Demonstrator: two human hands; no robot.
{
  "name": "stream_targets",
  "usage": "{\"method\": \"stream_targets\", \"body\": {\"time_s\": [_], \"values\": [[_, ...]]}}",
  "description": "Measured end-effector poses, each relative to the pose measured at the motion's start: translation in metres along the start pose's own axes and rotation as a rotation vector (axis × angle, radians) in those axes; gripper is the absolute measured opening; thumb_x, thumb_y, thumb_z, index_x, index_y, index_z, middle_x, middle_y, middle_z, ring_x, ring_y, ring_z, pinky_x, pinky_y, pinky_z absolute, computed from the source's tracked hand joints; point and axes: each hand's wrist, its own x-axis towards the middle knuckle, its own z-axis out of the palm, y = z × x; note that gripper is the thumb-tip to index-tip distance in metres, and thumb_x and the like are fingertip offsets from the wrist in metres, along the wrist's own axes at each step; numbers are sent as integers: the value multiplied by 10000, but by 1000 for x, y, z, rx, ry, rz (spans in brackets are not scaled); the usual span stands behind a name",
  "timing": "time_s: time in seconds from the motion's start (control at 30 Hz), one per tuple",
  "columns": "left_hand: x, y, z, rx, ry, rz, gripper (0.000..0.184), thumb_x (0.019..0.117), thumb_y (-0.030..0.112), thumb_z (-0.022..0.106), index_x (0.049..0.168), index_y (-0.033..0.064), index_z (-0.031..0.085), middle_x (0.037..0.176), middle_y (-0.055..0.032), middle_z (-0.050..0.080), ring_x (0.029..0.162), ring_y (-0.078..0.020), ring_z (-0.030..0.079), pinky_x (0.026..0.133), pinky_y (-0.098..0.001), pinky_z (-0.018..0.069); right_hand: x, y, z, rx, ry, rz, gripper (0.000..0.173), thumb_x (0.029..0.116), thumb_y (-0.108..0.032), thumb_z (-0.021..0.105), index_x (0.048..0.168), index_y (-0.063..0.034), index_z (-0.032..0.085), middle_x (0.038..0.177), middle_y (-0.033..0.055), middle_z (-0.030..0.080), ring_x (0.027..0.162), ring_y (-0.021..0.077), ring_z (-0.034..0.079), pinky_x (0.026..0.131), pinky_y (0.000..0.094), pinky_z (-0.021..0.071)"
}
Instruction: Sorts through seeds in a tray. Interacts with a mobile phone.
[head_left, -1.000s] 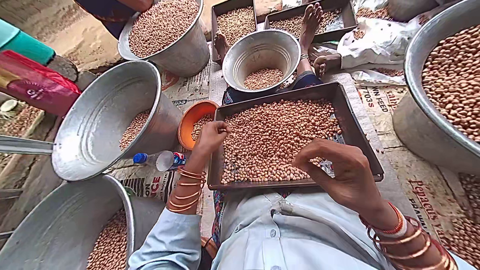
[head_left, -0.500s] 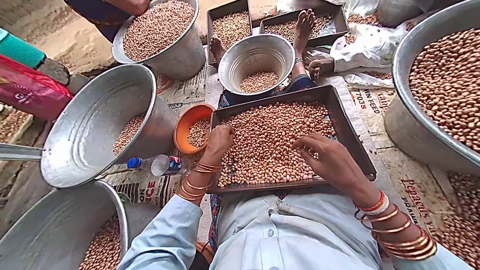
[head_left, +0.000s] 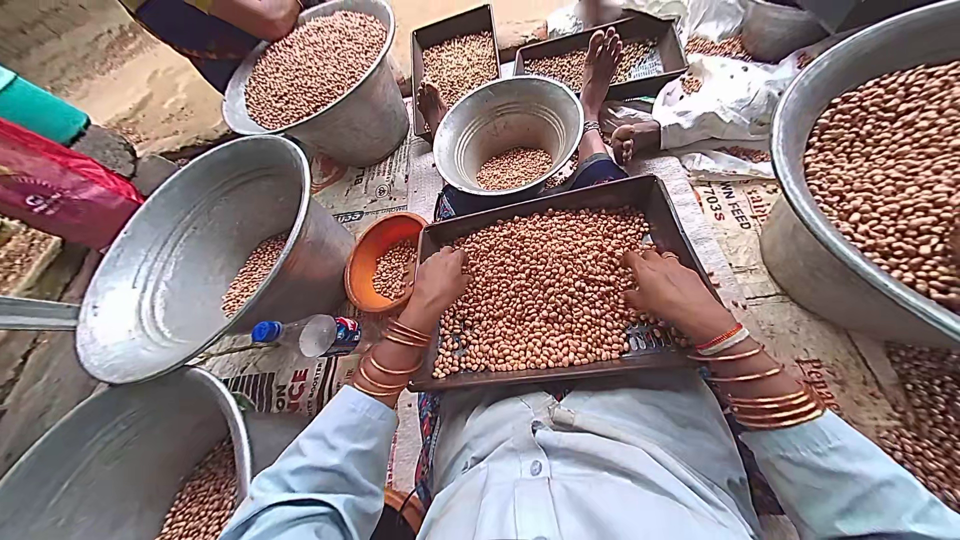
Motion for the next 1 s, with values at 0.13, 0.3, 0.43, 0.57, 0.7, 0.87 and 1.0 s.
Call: {"method": "stream_targets", "body": {"time_s": [0.13, 0.3, 0.43, 0.57, 0.7, 0.87, 1.0], "values": [[0, 52, 20, 112, -123, 45, 381, 899, -35, 655, 1279, -19, 647, 1271, -235, 645, 1125, -438, 656, 900, -607, 546, -10, -32, 7, 36, -112, -21, 589, 880, -125, 775, 1401, -3, 527, 1259, 281, 609, 1093, 493, 633, 824, 630, 529], [-22, 102, 17, -126, -418, 69, 386, 906, 33, 666, 1276, -44, 588, 1227, -248, 655, 1188, -397, 634, 998, -579, 491, -21, -64, 18, 151, -244, -107, 685, 881, -132, 753, 1482, -2, 451, 1314, 251, 566, 1088, 421, 643, 889, 576, 525], [-30, 95, 27, -974, -449, -1, 502, 901, -78, 651, 1376, -27, 500, 1146, -123, 649, 1015, -142, 648, 916, -331, 550, -22, -64, 11, 433, -207, -196, 692, 880, -29, 725, 1517, -51, 456, 1339, 235, 599, 1217, 395, 610, 987, 602, 491], [-37, 89, 14, -1458, -365, -124, 427, 916, -174, 484, 1280, 50, 504, 866, -15, 662, 698, -61, 642, 635, -216, 555, -20, -45, -8, 603, -56, -434, 384, 922, 11, 686, 1291, -97, 671, 1215, 126, 685, 1012, 263, 689, 861, 499, 569], [-34, 67, -3, -1257, -271, 111, 568, 926, -141, 425, 1429, 105, 524, 1174, -68, 653, 804, -101, 638, 683, -242, 551, -3, -6, -30, 372, 201, -404, 180, 928, -14, 687, 1072, -98, 756, 1007, 98, 751, 812, 282, 712, 738, 551, 576], [-40, 43, -21, -985, -53, 101, 391, 1043, 6, 490, 1391, 159, 585, 1416, -28, 609, 998, -206, 722, 806, -408, 633, 17, 12, -44, -29, 149, -136, 78, 942, -115, 723, 976, -140, 789, 935, 156, 745, 892, 411, 704, 715, 641, 512], [-46, 27, -26, -902, 49, 38, 292, 1051, 73, 566, 1320, 158, 641, 1363, -20, 651, 1051, -201, 715, 860, -421, 625, 34, 10, -28, -36, 149, -172, 91, 935, -96, 707, 984, -107, 783, 922, 180, 735, 901, 424, 700, 728, 641, 518]]}}
